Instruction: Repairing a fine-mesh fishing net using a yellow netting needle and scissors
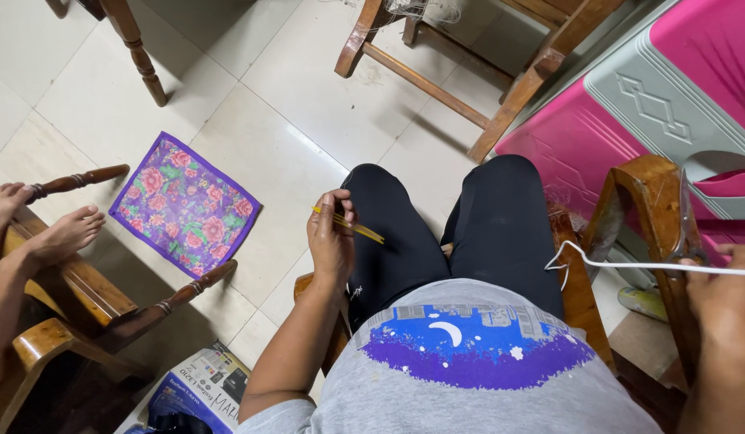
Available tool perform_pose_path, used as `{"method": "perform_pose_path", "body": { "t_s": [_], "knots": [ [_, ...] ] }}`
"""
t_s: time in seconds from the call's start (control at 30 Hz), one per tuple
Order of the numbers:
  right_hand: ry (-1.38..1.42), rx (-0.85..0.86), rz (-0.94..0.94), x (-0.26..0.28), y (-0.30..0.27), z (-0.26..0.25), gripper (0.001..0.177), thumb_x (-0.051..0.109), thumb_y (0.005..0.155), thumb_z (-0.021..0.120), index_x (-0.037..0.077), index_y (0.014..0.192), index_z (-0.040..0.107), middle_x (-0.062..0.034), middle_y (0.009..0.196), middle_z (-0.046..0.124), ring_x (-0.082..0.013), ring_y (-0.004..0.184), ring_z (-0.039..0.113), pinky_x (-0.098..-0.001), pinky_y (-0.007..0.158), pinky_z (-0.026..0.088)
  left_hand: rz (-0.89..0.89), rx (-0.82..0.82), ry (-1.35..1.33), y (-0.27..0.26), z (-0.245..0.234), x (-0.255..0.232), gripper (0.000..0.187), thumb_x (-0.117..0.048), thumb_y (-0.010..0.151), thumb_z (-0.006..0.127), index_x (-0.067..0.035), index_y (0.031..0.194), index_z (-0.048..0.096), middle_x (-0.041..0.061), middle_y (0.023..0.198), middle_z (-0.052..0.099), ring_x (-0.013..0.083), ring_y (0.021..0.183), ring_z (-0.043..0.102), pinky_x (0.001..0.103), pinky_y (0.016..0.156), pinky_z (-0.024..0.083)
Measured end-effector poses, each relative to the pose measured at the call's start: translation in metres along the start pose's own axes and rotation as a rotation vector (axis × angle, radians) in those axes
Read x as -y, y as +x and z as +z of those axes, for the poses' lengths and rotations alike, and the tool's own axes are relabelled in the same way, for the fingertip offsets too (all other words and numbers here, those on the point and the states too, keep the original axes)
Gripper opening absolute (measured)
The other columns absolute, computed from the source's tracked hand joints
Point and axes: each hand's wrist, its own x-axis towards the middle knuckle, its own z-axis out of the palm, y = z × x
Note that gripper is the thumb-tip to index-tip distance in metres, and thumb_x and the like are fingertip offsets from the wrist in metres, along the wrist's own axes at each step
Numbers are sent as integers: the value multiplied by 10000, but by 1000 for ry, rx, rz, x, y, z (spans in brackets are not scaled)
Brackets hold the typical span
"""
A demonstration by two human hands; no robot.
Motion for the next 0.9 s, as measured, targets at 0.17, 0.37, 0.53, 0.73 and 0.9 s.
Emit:
{"method": "perform_pose_path", "body": {
  "t_s": [0.17,0.37,0.53,0.73,0.9],
  "knots": [
    [666,418,-208,156,-38,-140,46,131,996,766,86,991,765,-65,888,724,-161,787,628,-305,669,476,118,296,198,-36,41,-19,438,-381,1110,442,-15,1117,682,80,986,654,126,853,600,257,801,486],
    [1003,577,-772,269,-62,-145,441,335,928,647,52,1264,677,-120,1286,738,-270,1215,717,-376,1053,560,567,1294,488,-82,112,-35,510,-506,1142,312,-175,1252,684,-16,1246,709,185,1188,626,418,1157,372],
    [1110,645,-757,267,-66,-110,298,324,985,590,90,830,692,-60,848,715,-187,766,731,-303,669,550,591,1615,500,-85,130,-5,424,-436,1109,446,-179,1385,640,-27,1404,670,226,1306,578,482,1281,276],
    [1149,590,-845,268,-58,-122,237,215,1002,553,77,903,718,-72,843,729,-202,719,741,-309,617,554,666,1563,473,-79,133,-1,378,-372,1123,564,-193,1455,586,-30,1459,620,224,1286,593,439,1196,416],
    [1544,805,-536,292,-54,-98,220,39,1008,516,-108,1005,680,-131,720,675,-166,631,579,-307,566,533,497,923,237,-54,136,-21,274,-269,1054,614,-51,1116,768,102,1097,759,280,1000,694,402,937,514]
  ]
}}
